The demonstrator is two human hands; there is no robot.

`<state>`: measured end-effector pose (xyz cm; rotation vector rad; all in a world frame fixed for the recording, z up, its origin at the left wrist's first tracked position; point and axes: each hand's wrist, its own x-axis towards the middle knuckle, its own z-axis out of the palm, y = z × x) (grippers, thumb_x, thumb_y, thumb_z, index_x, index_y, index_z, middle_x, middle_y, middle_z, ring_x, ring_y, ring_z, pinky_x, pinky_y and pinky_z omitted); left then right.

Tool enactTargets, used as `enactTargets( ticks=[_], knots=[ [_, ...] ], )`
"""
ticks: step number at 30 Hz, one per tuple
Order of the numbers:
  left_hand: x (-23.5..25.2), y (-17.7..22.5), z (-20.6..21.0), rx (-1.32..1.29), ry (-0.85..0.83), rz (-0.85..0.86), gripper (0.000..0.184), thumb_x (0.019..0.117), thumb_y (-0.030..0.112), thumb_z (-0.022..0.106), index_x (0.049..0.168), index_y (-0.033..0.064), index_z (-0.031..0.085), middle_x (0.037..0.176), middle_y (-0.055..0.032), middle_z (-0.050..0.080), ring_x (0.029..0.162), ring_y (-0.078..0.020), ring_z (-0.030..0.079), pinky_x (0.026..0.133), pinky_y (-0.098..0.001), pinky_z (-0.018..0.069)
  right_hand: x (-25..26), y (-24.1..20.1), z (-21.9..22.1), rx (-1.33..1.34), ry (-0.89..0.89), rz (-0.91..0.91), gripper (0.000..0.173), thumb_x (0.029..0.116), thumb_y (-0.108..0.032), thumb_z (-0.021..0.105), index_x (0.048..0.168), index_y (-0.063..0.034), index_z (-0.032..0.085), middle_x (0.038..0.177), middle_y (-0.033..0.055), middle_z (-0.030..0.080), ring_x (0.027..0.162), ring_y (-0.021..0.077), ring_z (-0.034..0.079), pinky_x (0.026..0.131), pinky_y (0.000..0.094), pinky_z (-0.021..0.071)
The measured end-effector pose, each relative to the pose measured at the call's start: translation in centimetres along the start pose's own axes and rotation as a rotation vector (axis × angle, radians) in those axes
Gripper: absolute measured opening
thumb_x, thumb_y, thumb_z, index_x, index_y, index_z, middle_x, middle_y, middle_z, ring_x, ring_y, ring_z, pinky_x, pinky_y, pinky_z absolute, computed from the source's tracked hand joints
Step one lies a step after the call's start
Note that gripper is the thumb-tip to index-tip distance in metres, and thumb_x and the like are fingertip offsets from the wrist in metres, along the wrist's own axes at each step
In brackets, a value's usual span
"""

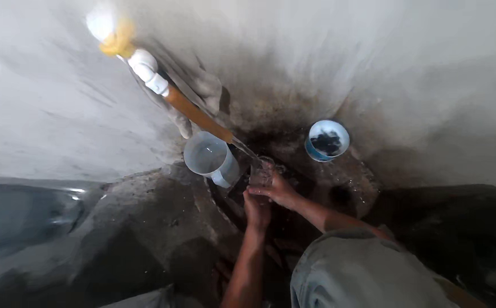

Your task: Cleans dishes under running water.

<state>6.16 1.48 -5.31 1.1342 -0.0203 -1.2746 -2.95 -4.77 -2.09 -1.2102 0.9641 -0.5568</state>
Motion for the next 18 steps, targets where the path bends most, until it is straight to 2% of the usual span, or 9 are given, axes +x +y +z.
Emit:
enactTargets(
  ticks=[2, 3, 5, 7, 10, 12, 15, 16, 18],
  knots=[
    [-0.2, -1.2, -0.5, 0.006, -0.015, 0.002, 0.044, 0.11, 0.036, 0.024, 0.126, 0.0078, 0.052, 0.101, -0.0113, 0.066, 0.087, -0.021, 0.066, 0.074, -0.0419, 0.0579, -0.7, -0.3, -0.4, -0.032, -0.075, 0.002, 0.1, 0.0792, -0.028, 0.09, 0.156, -0.0167, 0.027, 0.128, 0.0088, 0.066, 0.105, 0.0192, 0.07, 0.085, 0.0392, 0.0616],
    [-0.2, -1.7, -0.8, 0.138, -0.001, 0.053, 0.042, 0.1111, 0.03, 0.025, 0.132, 0.0047, 0.051, 0.106, -0.013, 0.066, 0.09, -0.0209, 0.067, 0.077, -0.041, 0.0587, -0.8, -0.5, -1.0, -0.075, -0.104, -0.009, 0.098, 0.079, -0.026, 0.09, 0.155, -0.0129, 0.03, 0.128, 0.0102, 0.065, 0.109, 0.0204, 0.069, 0.09, 0.041, 0.0609],
    [0.2, -2.0, -1.7, 0.62, -0.041, 0.228, 0.037, 0.1082, 0.012, 0.037, 0.141, -0.0029, 0.046, 0.12, -0.0178, 0.064, 0.104, -0.0198, 0.066, 0.089, -0.0374, 0.0573, -0.8, -1.0, -2.3, -0.234, -0.119, -0.049, 0.09, 0.0818, -0.028, 0.088, 0.152, -0.009, 0.034, 0.127, 0.0112, 0.066, 0.111, 0.021, 0.068, 0.095, 0.0426, 0.0585],
    [1.3, -2.2, -2.4, 1.087, -0.114, 0.383, 0.046, 0.0975, 0.005, 0.059, 0.14, -0.0074, 0.046, 0.132, -0.0239, 0.06, 0.12, -0.0288, 0.062, 0.103, -0.045, 0.0531, -0.8, -2.1, -3.5, -0.361, -0.13, -0.085, 0.087, 0.0847, -0.031, 0.086, 0.151, -0.0087, 0.035, 0.125, 0.0122, 0.066, 0.11, 0.0218, 0.068, 0.096, 0.044, 0.0578],
    [2.6, -3.0, -1.9, 1.53, -0.333, 0.47, 0.053, 0.089, 0.022, 0.076, 0.131, -0.0062, 0.061, 0.14, -0.0279, 0.055, 0.136, -0.0403, 0.05, 0.117, -0.0527, 0.0392, 0.3, -4.2, -5.4, -0.367, -0.222, -0.163, 0.085, 0.0788, -0.024, 0.09, 0.148, -0.0104, 0.042, 0.126, 0.0103, 0.066, 0.111, 0.0187, 0.068, 0.097, 0.04, 0.0585],
    [3.4, -3.9, -0.7, 1.765, -0.463, 0.377, 0.062, 0.0921, 0.045, 0.072, 0.134, 0.0005, 0.062, 0.145, -0.0243, 0.054, 0.143, -0.0399, 0.042, 0.123, -0.0536, 0.0265, 0.7, -5.7, -5.6, -0.362, -0.221, -0.215, 0.086, 0.0734, -0.018, 0.093, 0.146, -0.0132, 0.049, 0.135, 0.0093, 0.06, 0.114, 0.0182, 0.064, 0.097, 0.0393, 0.0578],
    [4.9, -6.3, -0.3, 1.76, -0.396, 0.449, 0.052, 0.0975, 0.047, 0.063, 0.13, 0.0062, 0.068, 0.144, -0.023, 0.056, 0.143, -0.0402, 0.043, 0.123, -0.0537, 0.0265, 0.9, -5.4, -5.5, -0.402, -0.198, -0.233, 0.099, 0.0772, -0.031, 0.091, 0.159, -0.026, 0.036, 0.149, 0.0027, 0.055, 0.126, 0.0158, 0.06, 0.104, 0.0423, 0.0551],
    [5.2, -7.1, -0.6, 1.694, -0.352, 0.5, 0.049, 0.0986, 0.043, 0.063, 0.13, 0.0049, 0.067, 0.144, -0.0247, 0.055, 0.142, -0.0409, 0.043, 0.123, -0.0531, 0.0278, 0.9, -4.9, -5.3, -0.389, -0.184, -0.208, 0.099, 0.0803, -0.037, 0.088, 0.161, -0.0295, 0.031, 0.143, 0.0018, 0.059, 0.122, 0.0158, 0.063, 0.101, 0.0438, 0.0571],
    [5.4, -8.1, -1.5, 1.551, -0.321, 0.528, 0.053, 0.0978, 0.035, 0.065, 0.136, -0.0018, 0.061, 0.148, -0.029, 0.05, 0.145, -0.0423, 0.039, 0.124, -0.052, 0.0251, 0.5, -4.9, -4.7, -0.315, -0.176, -0.105, 0.089, 0.0874, -0.039, 0.082, 0.159, -0.0266, 0.03, 0.133, 0.0038, 0.066, 0.116, 0.0183, 0.067, 0.099, 0.0457, 0.058]
  ],
)
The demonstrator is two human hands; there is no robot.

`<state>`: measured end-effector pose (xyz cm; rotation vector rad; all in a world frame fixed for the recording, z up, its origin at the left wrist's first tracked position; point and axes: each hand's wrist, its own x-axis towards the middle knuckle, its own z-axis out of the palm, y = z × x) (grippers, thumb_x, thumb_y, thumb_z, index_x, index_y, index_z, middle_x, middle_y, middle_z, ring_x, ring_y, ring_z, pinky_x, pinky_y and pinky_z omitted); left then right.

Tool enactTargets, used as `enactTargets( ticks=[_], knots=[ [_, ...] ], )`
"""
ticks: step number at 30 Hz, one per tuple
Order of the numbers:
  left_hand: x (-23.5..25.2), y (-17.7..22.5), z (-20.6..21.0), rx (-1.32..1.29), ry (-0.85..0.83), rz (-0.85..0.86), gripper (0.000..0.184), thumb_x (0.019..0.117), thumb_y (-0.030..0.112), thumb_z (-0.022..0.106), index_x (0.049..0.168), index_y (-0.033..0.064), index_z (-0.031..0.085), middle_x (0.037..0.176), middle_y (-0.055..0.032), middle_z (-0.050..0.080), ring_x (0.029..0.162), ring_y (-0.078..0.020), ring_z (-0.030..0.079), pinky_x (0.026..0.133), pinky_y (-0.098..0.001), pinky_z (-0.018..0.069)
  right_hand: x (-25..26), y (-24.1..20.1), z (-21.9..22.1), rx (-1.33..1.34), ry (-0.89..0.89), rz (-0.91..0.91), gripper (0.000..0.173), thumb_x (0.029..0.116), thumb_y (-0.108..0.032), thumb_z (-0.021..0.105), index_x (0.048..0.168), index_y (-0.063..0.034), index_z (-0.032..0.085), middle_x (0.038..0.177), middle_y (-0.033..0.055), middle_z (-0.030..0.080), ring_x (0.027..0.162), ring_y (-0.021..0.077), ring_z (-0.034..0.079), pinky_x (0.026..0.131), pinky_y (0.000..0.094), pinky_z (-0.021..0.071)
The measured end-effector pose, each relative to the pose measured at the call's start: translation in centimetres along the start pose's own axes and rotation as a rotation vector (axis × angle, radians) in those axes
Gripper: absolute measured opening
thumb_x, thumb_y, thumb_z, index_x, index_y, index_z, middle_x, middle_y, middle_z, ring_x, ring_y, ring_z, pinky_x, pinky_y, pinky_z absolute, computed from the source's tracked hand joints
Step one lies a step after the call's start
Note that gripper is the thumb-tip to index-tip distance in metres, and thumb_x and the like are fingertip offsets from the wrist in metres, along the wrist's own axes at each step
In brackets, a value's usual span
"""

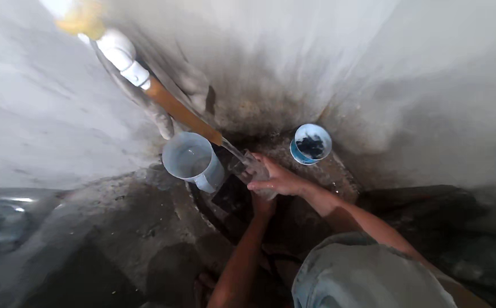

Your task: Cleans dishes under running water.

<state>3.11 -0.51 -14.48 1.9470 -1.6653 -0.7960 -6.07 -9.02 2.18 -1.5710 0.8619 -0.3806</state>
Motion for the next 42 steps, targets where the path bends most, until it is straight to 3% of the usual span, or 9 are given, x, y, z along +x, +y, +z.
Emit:
enactTargets(
  ticks=[4, 9, 17, 22, 27, 30, 34, 40, 42],
  knots=[
    [-0.6, 0.2, -2.0, -0.238, 0.028, -0.012, 0.063, 0.0887, 0.015, 0.073, 0.138, -0.0168, 0.05, 0.146, -0.0372, 0.047, 0.144, -0.0463, 0.038, 0.125, -0.05, 0.0248, -1.4, -1.7, 0.0, 0.079, 0.015, 0.242, 0.078, 0.0946, -0.049, 0.071, 0.159, -0.024, 0.034, 0.146, 0.0108, 0.056, 0.127, 0.0241, 0.061, 0.105, 0.05, 0.0523],
    [1.2, 2.7, -4.9, -0.465, 0.07, -0.057, 0.065, 0.0903, 0.002, 0.068, 0.146, -0.0116, 0.038, 0.127, -0.0286, 0.063, 0.119, -0.0331, 0.064, 0.105, -0.0468, 0.0518, -5.9, -4.9, -2.7, 0.001, -0.014, 0.291, 0.103, 0.0886, -0.031, 0.081, 0.166, -0.0284, 0.013, 0.156, 0.0137, 0.046, 0.133, 0.0259, 0.057, 0.107, 0.0492, 0.0514],
    [3.7, 6.5, -7.7, -0.593, 0.17, -0.116, 0.066, 0.1067, 0.049, 0.047, 0.156, 0.0067, 0.035, 0.137, -0.0209, 0.059, 0.12, -0.0298, 0.063, 0.102, -0.0514, 0.0521, -21.9, -5.9, -3.8, -0.821, 0.418, 0.464, 0.069, 0.0868, -0.04, 0.08, 0.149, -0.0392, 0.052, 0.146, 0.0109, 0.052, 0.107, 0.0305, 0.067, 0.086, 0.0561, 0.0584],
    [5.0, 6.3, -7.9, -0.932, 0.239, -0.029, 0.051, 0.1134, 0.036, 0.022, 0.132, -0.002, 0.051, 0.098, -0.0053, 0.062, 0.081, -0.0109, 0.063, 0.077, -0.0326, 0.0569, -37.5, -4.0, -0.1, -0.681, 0.658, 0.772, 0.061, 0.0866, -0.039, 0.081, 0.142, -0.0256, 0.059, 0.138, 0.0052, 0.063, 0.124, 0.027, 0.062, 0.104, 0.0538, 0.0514],
    [4.0, 7.1, -9.4, -0.945, 0.237, -0.097, 0.048, 0.1143, 0.03, 0.023, 0.149, -0.0016, 0.034, 0.117, -0.0098, 0.057, 0.094, -0.0094, 0.062, 0.087, -0.0296, 0.0552, -46.9, -3.8, 3.1, -0.746, 0.794, 1.125, 0.049, 0.0894, -0.032, 0.076, 0.135, -0.017, 0.066, 0.141, 0.0161, 0.056, 0.121, 0.0379, 0.061, 0.096, 0.0595, 0.0545],
    [2.9, 8.4, -10.4, -0.927, 0.21, -0.228, 0.045, 0.1143, 0.027, 0.025, 0.152, 0.0014, 0.026, 0.104, -0.0065, 0.051, 0.079, -0.0074, 0.056, 0.073, -0.0275, 0.0545, -49.6, -3.5, 2.2, -0.856, 0.866, 1.185, 0.042, 0.0876, -0.024, 0.078, 0.127, -0.0123, 0.068, 0.134, 0.0191, 0.06, 0.127, 0.0435, 0.055, 0.096, 0.0633, 0.0523],
    [2.6, 8.6, -10.2, -1.085, 0.16, -0.257, 0.033, 0.1144, 0.03, 0.022, 0.116, 0.009, 0.048, 0.074, 0.0046, 0.047, 0.055, -0.0047, 0.051, 0.054, -0.0238, 0.0508, -51.3, -1.5, -0.2, -0.835, 0.969, 1.185, 0.051, 0.0871, -0.03, 0.08, 0.132, -0.0116, 0.064, 0.139, 0.0224, 0.056, 0.128, 0.0457, 0.055, 0.097, 0.0653, 0.0513],
    [1.6, 9.2, -11.4, -1.083, 0.111, -0.217, 0.049, 0.1137, 0.039, 0.018, 0.137, 0.003, 0.042, 0.105, -0.0061, 0.059, 0.088, -0.0136, 0.065, 0.082, -0.0368, 0.0573, -50.2, 1.1, -2.9, -0.729, 0.999, 1.224, 0.058, 0.0914, -0.031, 0.077, 0.141, -0.0081, 0.057, 0.131, 0.026, 0.063, 0.116, 0.0478, 0.063, 0.094, 0.0688, 0.0516],
    [1.9, 8.6, -11.4, -1.065, 0.133, -0.204, 0.05, 0.1131, 0.042, 0.018, 0.134, 0.0062, 0.045, 0.096, -0.003, 0.059, 0.08, -0.0125, 0.063, 0.076, -0.036, 0.0573, -49.5, 1.9, -3.1, -0.687, 1.02, 1.248, 0.059, 0.0922, -0.03, 0.076, 0.143, -0.0079, 0.055, 0.127, 0.0277, 0.064, 0.112, 0.0491, 0.065, 0.09, 0.0704, 0.052]
  ],
)
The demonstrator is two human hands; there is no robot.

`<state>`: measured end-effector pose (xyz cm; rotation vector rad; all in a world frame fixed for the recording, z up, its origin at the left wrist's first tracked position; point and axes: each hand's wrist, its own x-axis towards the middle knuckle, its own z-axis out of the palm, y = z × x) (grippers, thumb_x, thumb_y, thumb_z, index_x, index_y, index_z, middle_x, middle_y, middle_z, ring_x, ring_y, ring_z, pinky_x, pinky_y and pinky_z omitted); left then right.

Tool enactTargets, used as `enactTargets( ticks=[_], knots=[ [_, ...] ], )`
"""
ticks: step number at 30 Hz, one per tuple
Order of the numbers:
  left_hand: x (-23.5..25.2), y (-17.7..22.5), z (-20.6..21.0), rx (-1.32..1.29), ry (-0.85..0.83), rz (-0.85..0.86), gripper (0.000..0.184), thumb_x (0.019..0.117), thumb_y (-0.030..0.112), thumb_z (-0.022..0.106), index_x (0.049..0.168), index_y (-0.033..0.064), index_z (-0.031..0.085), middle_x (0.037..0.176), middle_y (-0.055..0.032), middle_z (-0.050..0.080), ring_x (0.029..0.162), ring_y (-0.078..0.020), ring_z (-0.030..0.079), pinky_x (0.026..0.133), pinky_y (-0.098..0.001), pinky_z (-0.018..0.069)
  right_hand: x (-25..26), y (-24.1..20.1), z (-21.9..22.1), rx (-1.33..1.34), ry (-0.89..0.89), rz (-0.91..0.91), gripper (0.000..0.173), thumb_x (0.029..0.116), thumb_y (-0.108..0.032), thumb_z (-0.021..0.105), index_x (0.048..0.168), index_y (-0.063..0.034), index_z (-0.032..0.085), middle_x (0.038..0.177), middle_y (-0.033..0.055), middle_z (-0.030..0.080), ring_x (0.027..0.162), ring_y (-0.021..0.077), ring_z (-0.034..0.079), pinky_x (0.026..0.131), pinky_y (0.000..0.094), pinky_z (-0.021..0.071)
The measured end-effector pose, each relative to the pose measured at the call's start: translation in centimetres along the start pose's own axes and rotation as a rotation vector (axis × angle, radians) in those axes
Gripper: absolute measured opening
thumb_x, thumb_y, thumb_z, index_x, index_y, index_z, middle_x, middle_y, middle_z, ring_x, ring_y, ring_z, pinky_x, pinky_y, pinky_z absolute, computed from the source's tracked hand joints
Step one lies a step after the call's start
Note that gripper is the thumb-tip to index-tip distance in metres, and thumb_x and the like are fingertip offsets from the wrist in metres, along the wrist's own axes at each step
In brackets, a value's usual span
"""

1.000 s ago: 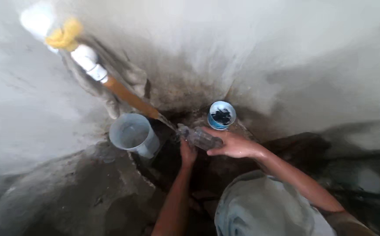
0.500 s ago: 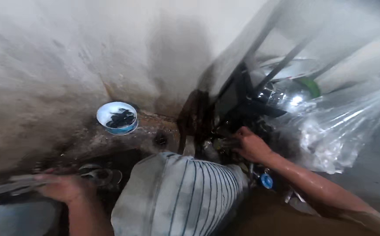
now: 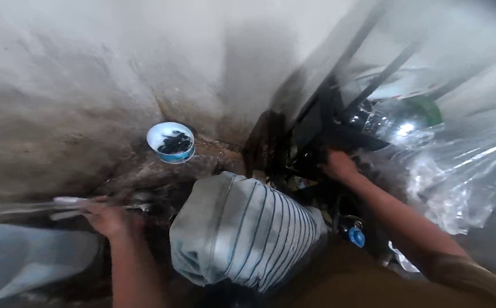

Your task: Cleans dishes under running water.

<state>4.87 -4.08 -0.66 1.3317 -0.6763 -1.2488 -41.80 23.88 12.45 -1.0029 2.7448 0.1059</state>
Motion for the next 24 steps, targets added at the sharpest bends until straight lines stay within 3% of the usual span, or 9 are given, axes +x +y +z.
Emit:
enactTargets(
  ticks=[2, 5, 7, 10, 14, 16, 19, 21, 24],
  knots=[
    [0.3, -0.2, 0.1, -0.041, 0.049, 0.031, 0.043, 0.1131, 0.042, 0.018, 0.118, 0.011, 0.048, 0.079, 0.0037, 0.054, 0.064, -0.0076, 0.059, 0.063, -0.0302, 0.0561, 0.1, -0.1, 0.8, -0.011, 0.037, -0.006, 0.06, 0.0938, -0.029, 0.074, 0.145, -0.0061, 0.052, 0.131, 0.0289, 0.061, 0.113, 0.0506, 0.064, 0.09, 0.0711, 0.052],
    [-0.4, 0.6, 0.2, -0.044, 0.141, -0.012, 0.038, 0.1131, 0.038, 0.026, 0.128, 0.0094, 0.046, 0.088, 0.0017, 0.051, 0.068, -0.0057, 0.054, 0.066, -0.0285, 0.0529, -1.8, -0.5, 1.0, -0.132, 0.129, -0.089, 0.059, 0.1002, -0.03, 0.066, 0.15, -0.0048, 0.047, 0.142, 0.0305, 0.054, 0.127, 0.053, 0.055, 0.097, 0.0724, 0.0473],
    [-0.1, 0.8, 0.3, -0.129, 0.194, -0.021, 0.04, 0.1131, 0.04, 0.027, 0.124, 0.0075, 0.048, 0.084, -0.0001, 0.052, 0.066, -0.008, 0.054, 0.064, -0.0306, 0.0542, -4.1, -1.9, 0.8, -0.204, 0.235, -0.301, 0.048, 0.1044, -0.033, 0.055, 0.14, -0.0016, 0.057, 0.141, 0.0289, 0.056, 0.129, 0.0517, 0.054, 0.099, 0.0701, 0.0457],
    [1.2, 0.0, 0.2, -0.482, 0.192, -0.003, 0.044, 0.1127, 0.044, 0.022, 0.094, 0.0142, 0.048, 0.065, 0.0035, 0.05, 0.059, -0.0104, 0.056, 0.063, -0.0326, 0.0558, -7.1, -6.9, 0.0, 0.009, 0.272, -0.622, 0.042, 0.1072, -0.038, 0.046, 0.111, -0.007, 0.074, 0.107, 0.0162, 0.074, 0.094, 0.0357, 0.073, 0.077, 0.0597, 0.0585],
    [1.1, -0.7, 0.2, -0.75, 0.146, -0.037, 0.051, 0.1105, 0.052, 0.018, 0.092, 0.0168, 0.048, 0.069, 0.0035, 0.055, 0.071, -0.0158, 0.064, 0.081, -0.0431, 0.0583, -5.6, -18.9, 0.7, 0.642, -0.185, -0.678, 0.048, 0.1111, -0.037, 0.039, 0.108, -0.0061, 0.075, 0.095, 0.0043, 0.074, 0.085, 0.0103, 0.069, 0.081, 0.037, 0.0571],
    [1.0, -1.3, 0.3, -0.766, 0.159, -0.013, 0.049, 0.1104, 0.053, 0.016, 0.098, 0.0179, 0.049, 0.07, 0.0045, 0.053, 0.071, -0.0143, 0.061, 0.082, -0.0418, 0.0567, -2.9, -26.2, 4.8, 0.901, -0.567, -0.718, 0.043, 0.1105, -0.036, 0.043, 0.133, -0.0058, 0.064, 0.121, 0.0101, 0.073, 0.106, 0.0202, 0.072, 0.093, 0.0418, 0.0609],
    [0.7, -0.7, 0.6, -0.826, 0.256, 0.077, 0.038, 0.1129, 0.042, 0.021, 0.105, 0.0156, 0.046, 0.073, 0.0029, 0.051, 0.071, -0.0155, 0.061, 0.084, -0.0436, 0.0572, -2.3, -37.2, 11.5, 1.073, -1.07, -0.541, 0.062, 0.1068, -0.046, 0.051, 0.161, -0.0254, 0.029, 0.152, 0.0183, 0.049, 0.127, 0.0414, 0.061, 0.094, 0.0604, 0.0587],
    [-0.1, -0.3, 0.2, -0.782, 0.251, 0.131, 0.036, 0.1134, 0.038, 0.022, 0.109, 0.013, 0.047, 0.083, -0.0013, 0.058, 0.085, -0.0195, 0.065, 0.091, -0.0463, 0.0559, -4.2, -42.7, 13.8, 1.137, -1.177, -0.371, 0.07, 0.1023, -0.065, 0.043, 0.154, -0.0182, 0.04, 0.142, 0.0175, 0.057, 0.12, 0.0355, 0.064, 0.094, 0.0547, 0.0591],
    [-0.7, -0.7, -1.2, -0.374, 0.243, 0.183, 0.04, 0.1133, 0.032, 0.031, 0.118, 0.0035, 0.058, 0.1, -0.0093, 0.071, 0.091, -0.0202, 0.069, 0.082, -0.0406, 0.0586, -6.3, -48.6, 15.5, 1.215, -1.121, -0.301, 0.052, 0.1055, -0.055, 0.046, 0.127, -0.0112, 0.063, 0.106, 0.0111, 0.069, 0.092, 0.0229, 0.067, 0.079, 0.0421, 0.058]
  ],
)
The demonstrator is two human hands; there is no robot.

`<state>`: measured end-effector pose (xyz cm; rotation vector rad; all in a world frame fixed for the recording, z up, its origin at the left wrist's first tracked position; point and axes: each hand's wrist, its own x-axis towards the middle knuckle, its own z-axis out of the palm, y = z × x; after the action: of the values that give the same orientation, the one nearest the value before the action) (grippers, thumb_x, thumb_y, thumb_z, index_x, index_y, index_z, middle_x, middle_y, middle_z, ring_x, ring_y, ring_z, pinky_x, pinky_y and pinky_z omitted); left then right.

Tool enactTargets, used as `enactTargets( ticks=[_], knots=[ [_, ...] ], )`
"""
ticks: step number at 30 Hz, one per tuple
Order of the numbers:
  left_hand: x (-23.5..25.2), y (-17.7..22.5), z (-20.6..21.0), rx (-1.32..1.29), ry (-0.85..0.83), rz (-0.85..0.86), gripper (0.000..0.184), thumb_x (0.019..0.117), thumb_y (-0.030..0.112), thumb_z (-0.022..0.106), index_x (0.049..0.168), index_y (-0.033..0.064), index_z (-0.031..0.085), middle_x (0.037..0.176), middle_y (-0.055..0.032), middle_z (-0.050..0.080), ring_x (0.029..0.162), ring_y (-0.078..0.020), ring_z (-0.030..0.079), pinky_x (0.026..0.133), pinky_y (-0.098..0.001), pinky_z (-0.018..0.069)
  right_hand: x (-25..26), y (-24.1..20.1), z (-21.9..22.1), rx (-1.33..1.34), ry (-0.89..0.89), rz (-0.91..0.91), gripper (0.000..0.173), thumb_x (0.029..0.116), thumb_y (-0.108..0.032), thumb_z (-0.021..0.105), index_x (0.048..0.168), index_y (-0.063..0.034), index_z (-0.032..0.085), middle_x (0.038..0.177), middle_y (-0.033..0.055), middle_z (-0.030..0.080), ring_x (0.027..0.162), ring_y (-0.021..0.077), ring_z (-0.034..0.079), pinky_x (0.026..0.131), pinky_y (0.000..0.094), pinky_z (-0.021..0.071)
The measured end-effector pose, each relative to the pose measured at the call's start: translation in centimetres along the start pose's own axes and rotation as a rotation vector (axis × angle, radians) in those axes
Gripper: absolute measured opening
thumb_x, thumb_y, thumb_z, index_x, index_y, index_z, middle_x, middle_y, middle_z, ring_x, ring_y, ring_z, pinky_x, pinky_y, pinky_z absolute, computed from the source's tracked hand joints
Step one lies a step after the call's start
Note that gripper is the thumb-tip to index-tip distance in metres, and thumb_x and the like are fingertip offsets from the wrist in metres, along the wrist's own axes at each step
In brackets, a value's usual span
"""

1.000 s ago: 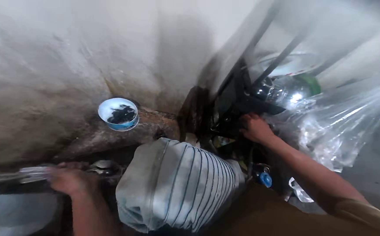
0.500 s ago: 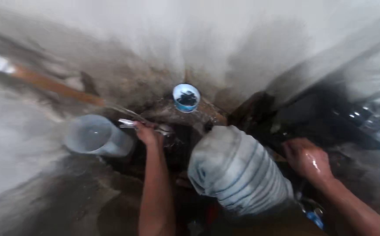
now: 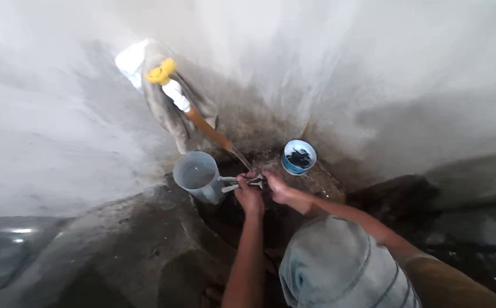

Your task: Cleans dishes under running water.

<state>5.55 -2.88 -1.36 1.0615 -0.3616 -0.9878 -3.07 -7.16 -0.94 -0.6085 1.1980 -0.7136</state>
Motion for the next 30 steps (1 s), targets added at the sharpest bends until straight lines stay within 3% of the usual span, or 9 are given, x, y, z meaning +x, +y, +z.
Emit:
enactTargets(
  ticks=[2, 4, 8, 11, 13, 18, 21, 25, 30],
  knots=[
    [-0.4, 0.1, -1.4, 0.299, -0.041, 0.074, 0.033, 0.1106, 0.027, 0.045, 0.116, 0.0024, 0.066, 0.096, -0.0083, 0.072, 0.083, -0.0153, 0.069, 0.076, -0.0351, 0.0593, 1.1, -0.3, 1.8, 0.061, 0.027, 0.001, 0.034, 0.1069, -0.04, 0.048, 0.106, -0.0118, 0.066, 0.086, 0.0052, 0.064, 0.074, 0.0167, 0.062, 0.066, 0.0346, 0.0535],
    [-0.8, 0.1, -2.6, 0.422, -0.116, 0.151, 0.028, 0.108, 0.02, 0.051, 0.12, 0.0002, 0.066, 0.11, -0.0096, 0.073, 0.103, -0.0145, 0.069, 0.094, -0.0351, 0.0578, 1.4, -0.4, 2.7, 0.149, 0.042, 0.036, 0.031, 0.1066, -0.034, 0.044, 0.103, -0.0103, 0.063, 0.085, 0.006, 0.065, 0.074, 0.0173, 0.062, 0.066, 0.035, 0.0535],
    [-1.1, -1.2, -4.9, 0.624, -0.268, 0.218, 0.033, 0.1075, 0.028, 0.051, 0.121, 0.0076, 0.072, 0.159, -0.0073, 0.046, 0.151, -0.0208, 0.036, 0.124, -0.0395, 0.0335, 0.8, 1.0, 3.3, 0.28, 0.013, 0.153, 0.05, 0.1022, -0.048, 0.056, 0.136, -0.0115, 0.056, 0.11, 0.0128, 0.068, 0.095, 0.024, 0.067, 0.082, 0.0424, 0.0573],
    [-1.6, -2.8, -7.2, 0.642, -0.406, 0.359, 0.031, 0.1053, 0.027, 0.056, 0.127, 0.0125, 0.072, 0.166, -0.013, 0.032, 0.154, -0.0321, 0.026, 0.126, -0.0464, 0.0296, 0.7, 1.7, 2.9, 0.306, 0.014, 0.187, 0.029, 0.0995, -0.028, 0.063, 0.121, -0.0088, 0.062, 0.084, 0.0079, 0.063, 0.069, 0.0164, 0.062, 0.06, 0.0325, 0.0538],
    [-1.9, -2.7, -8.3, 0.627, -0.549, 0.404, 0.038, 0.1041, 0.021, 0.057, 0.14, 0.0112, 0.064, 0.168, -0.0186, 0.022, 0.152, -0.0344, 0.031, 0.123, -0.0467, 0.0353, 1.1, 2.2, 2.7, 0.304, 0.026, 0.199, 0.014, 0.0937, -0.018, 0.068, 0.1, -0.0075, 0.062, 0.07, 0.0037, 0.056, 0.053, 0.0115, 0.053, 0.047, 0.0263, 0.0471],
    [-3.6, 0.3, -9.5, 0.735, -0.56, 0.193, 0.066, 0.0984, 0.006, 0.063, 0.158, 0.0013, 0.034, 0.164, -0.0191, 0.031, 0.143, -0.0259, 0.046, 0.115, -0.0385, 0.0461, 1.3, 4.5, 2.9, 0.396, -0.106, -0.007, 0.017, 0.1028, -0.009, 0.039, 0.094, -0.0083, 0.054, 0.065, -0.0023, 0.049, 0.049, 0.0061, 0.045, 0.046, 0.0211, 0.0424],
    [-4.3, 0.7, -9.7, 0.514, -0.251, -0.204, 0.036, 0.1047, 0.007, 0.051, 0.14, -0.0005, 0.051, 0.118, -0.0127, 0.069, 0.1, -0.0168, 0.069, 0.085, -0.0327, 0.0594, 1.7, 4.5, 2.1, 0.441, -0.26, -0.098, 0.017, 0.0981, -0.006, 0.037, 0.09, -0.011, 0.052, 0.065, -0.0034, 0.047, 0.051, 0.0065, 0.043, 0.05, 0.0223, 0.042],
    [-4.4, 2.7, -6.5, 0.163, -0.248, -0.793, 0.066, 0.1084, 0.057, 0.025, 0.134, 0.0028, 0.054, 0.106, -0.0178, 0.07, 0.093, -0.0304, 0.07, 0.082, -0.0501, 0.0606, 1.9, 4.4, 0.9, 0.342, -0.434, -0.156, 0.032, 0.0965, -0.007, 0.032, 0.118, -0.0074, 0.056, 0.087, 0.0026, 0.059, 0.062, 0.0103, 0.053, 0.058, 0.0279, 0.0498],
    [-4.1, 2.3, -4.2, 0.384, -0.407, -0.716, 0.04, 0.1083, 0.034, 0.05, 0.131, 0.0004, 0.053, 0.091, -0.0157, 0.071, 0.072, -0.0228, 0.07, 0.058, -0.0319, 0.0588, 2.3, 4.3, -0.7, 0.037, -0.659, -0.292, 0.05, 0.1119, -0.028, 0.025, 0.147, -0.0016, 0.05, 0.138, 0.0153, 0.064, 0.11, 0.0233, 0.069, 0.096, 0.0405, 0.057]
  ],
)
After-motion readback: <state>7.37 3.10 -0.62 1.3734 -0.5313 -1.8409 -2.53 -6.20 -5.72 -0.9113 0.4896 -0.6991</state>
